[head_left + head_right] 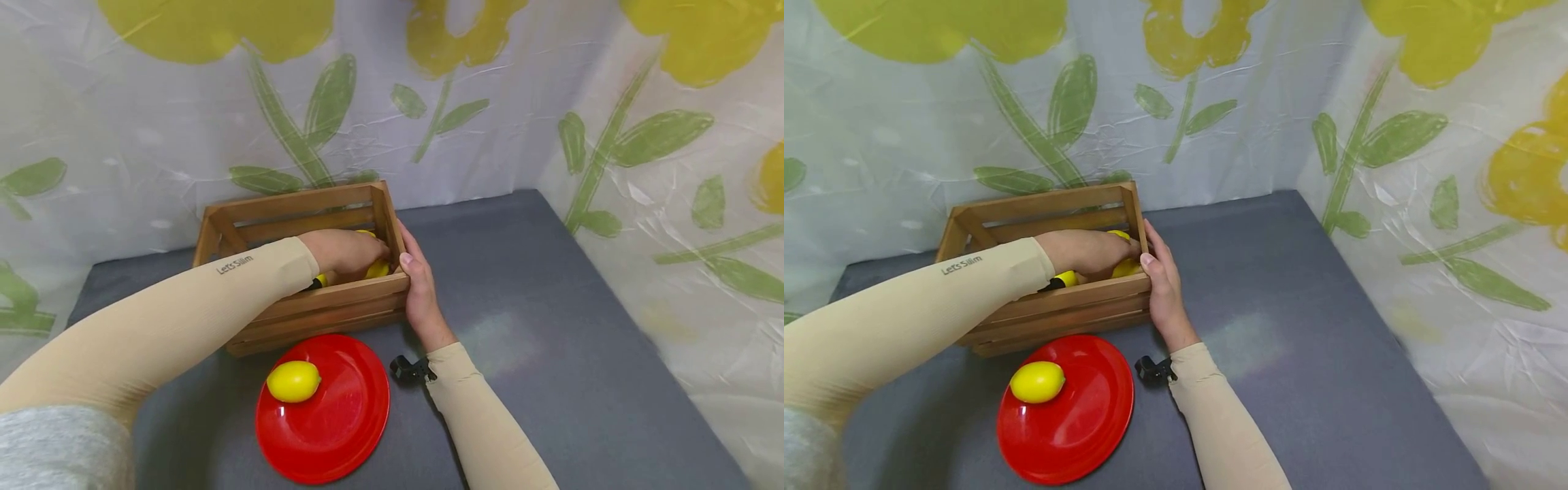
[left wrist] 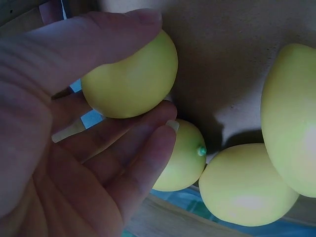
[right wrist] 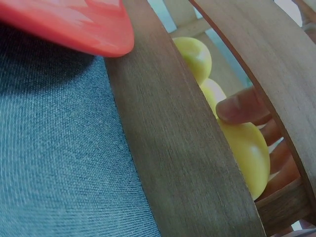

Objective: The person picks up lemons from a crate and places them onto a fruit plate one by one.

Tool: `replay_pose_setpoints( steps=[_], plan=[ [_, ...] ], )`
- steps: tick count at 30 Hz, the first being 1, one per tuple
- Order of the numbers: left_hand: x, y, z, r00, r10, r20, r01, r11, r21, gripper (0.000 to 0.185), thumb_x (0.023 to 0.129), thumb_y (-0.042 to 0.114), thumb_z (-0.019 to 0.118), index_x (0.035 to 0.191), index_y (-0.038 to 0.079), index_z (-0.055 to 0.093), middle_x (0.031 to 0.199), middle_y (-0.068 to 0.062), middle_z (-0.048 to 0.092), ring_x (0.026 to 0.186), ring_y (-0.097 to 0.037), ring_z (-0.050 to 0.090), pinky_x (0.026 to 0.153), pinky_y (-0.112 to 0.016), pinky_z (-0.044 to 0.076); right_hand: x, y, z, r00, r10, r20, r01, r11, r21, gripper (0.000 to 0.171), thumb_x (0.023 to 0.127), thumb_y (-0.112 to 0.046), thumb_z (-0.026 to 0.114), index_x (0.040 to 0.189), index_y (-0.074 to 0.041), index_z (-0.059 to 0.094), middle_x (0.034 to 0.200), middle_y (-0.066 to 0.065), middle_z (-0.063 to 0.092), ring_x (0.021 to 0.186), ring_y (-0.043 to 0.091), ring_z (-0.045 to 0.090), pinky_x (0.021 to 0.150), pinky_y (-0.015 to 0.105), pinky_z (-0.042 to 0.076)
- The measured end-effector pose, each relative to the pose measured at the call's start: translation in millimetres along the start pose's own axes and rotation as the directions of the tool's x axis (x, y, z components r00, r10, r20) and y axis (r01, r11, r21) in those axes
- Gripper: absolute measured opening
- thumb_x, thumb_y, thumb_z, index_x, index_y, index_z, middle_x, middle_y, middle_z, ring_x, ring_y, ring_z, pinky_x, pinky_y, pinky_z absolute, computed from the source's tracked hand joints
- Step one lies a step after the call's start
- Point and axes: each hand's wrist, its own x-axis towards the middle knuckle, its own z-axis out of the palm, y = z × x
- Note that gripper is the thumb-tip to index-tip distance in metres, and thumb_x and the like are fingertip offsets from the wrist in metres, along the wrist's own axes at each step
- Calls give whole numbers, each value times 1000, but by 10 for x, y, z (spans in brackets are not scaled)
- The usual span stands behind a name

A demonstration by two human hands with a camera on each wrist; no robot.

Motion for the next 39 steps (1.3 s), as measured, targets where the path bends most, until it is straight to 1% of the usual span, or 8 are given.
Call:
replay_pose_setpoints(
  steps=[7,12,19,22,25,29,33,39],
  plan=[
    [30,12,-3,1000,-6,15,5,999,51,50,100,-3,63,147,12,59,132,-10,68,127,-26,60,121,-46,45,-1,-9,-12,1000,8,7,-8,1000,-14,70,100,-44,35,167,-28,42,172,-8,41,158,18,39,132,50,26],
    [-16,2,11,1000,-8,21,7,999,52,59,99,-1,68,154,13,54,139,-9,66,128,-26,60,122,-46,46,0,-17,2,1000,11,15,-11,1000,-18,69,100,-46,35,167,-29,41,172,-9,41,158,17,39,132,50,27],
    [-168,-23,-5,998,-44,39,44,999,16,65,97,-1,68,156,21,53,112,-6,69,109,-27,61,104,-41,55,7,-30,7,1000,20,15,-19,1000,-23,69,100,-49,34,167,-34,41,172,-12,40,157,19,40,130,54,28],
    [-233,-30,-20,999,-45,28,44,998,39,68,96,1,70,158,22,54,116,-8,70,110,-28,63,103,-42,57,-16,-27,-7,999,35,16,-35,999,-18,68,100,-50,34,166,-36,41,172,-12,39,157,23,40,129,58,29],
    [-295,-38,-52,999,-32,-11,32,998,47,70,94,2,73,159,19,54,135,-11,69,118,-30,63,110,-45,56,-21,-19,-36,999,34,9,-34,999,-5,68,100,-50,34,166,-35,42,172,-11,39,157,29,40,129,60,28],
    [-416,-59,-110,996,-38,-86,39,999,2,74,89,6,79,159,17,54,149,-12,63,124,-31,61,114,-49,53,1,0,-91,1000,29,3,-29,1000,7,70,99,-52,35,167,-33,42,173,-8,39,156,33,40,128,61,29],
    [-601,-70,-171,986,-51,-159,45,998,-42,75,85,11,83,155,16,57,142,-10,66,119,-30,62,107,-49,55,32,6,-135,999,35,14,-35,999,6,73,99,-54,35,168,-32,40,174,-6,37,156,32,39,127,60,29],
    [-844,-41,-247,974,-64,-218,56,998,-42,76,82,14,86,153,18,58,136,-5,67,115,-28,61,99,-46,57,74,6,-208,1000,28,2,-28,1000,10,73,99,-51,35,168,-29,41,174,-4,37,156,30,39,127,58,28]
  ],
)
